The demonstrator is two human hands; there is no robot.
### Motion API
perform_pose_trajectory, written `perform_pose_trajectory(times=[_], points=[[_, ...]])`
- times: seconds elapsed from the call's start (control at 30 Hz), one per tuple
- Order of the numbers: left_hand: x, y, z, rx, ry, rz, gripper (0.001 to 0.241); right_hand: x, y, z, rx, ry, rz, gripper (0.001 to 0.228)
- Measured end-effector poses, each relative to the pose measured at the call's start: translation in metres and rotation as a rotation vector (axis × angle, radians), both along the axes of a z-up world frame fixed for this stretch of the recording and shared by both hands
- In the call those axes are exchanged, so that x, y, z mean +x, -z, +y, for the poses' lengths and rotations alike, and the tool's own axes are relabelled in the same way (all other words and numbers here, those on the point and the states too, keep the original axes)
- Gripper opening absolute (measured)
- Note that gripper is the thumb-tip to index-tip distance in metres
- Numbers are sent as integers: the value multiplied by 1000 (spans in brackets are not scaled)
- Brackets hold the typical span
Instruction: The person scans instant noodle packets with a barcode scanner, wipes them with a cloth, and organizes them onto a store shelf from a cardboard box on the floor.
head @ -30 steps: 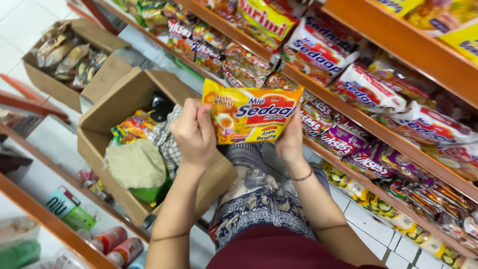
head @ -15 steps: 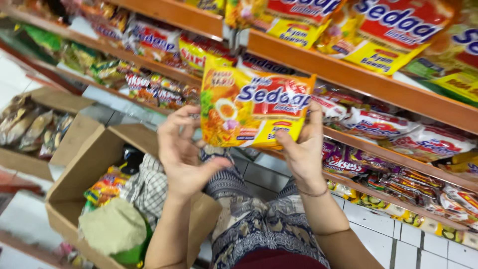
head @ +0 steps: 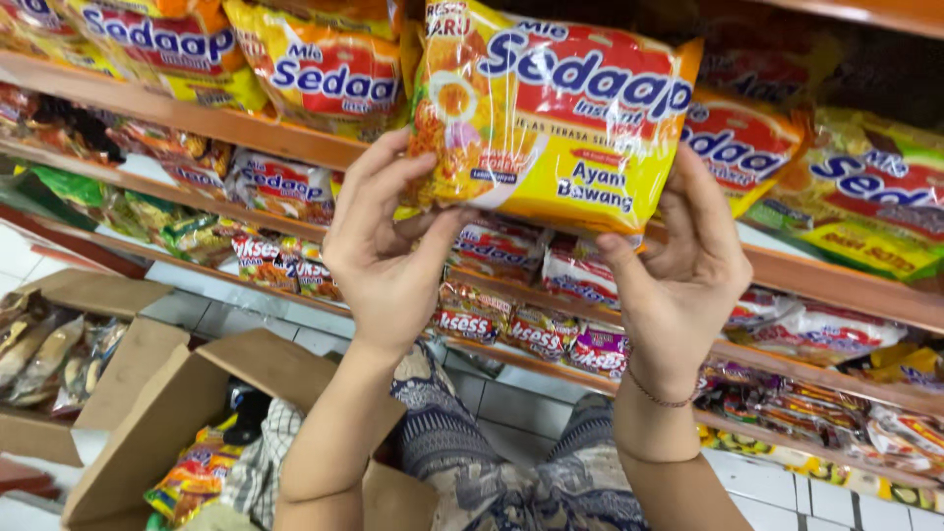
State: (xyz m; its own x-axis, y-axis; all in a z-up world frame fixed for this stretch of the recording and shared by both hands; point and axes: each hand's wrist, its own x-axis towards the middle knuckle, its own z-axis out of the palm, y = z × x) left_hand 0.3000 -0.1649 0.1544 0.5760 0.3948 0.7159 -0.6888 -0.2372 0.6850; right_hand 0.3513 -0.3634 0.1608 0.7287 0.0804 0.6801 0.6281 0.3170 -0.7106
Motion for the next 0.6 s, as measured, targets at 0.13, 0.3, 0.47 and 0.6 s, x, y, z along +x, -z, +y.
perform_pose_trajectory(times=[0.13,0.3,0.47,0.6], points=[[21,-13,11,44,13,47,40,31,18,6,34,239,-112,38],[44,-21,16,144,-131,-45,33,59,19,15,39,450,-216,31],[60,-22,20,149,-181,-102,29,70,10,27,31,565,-212,21],[69,-26,27,230,-266,-125,28,74,0,36,53,593,-180,22]])
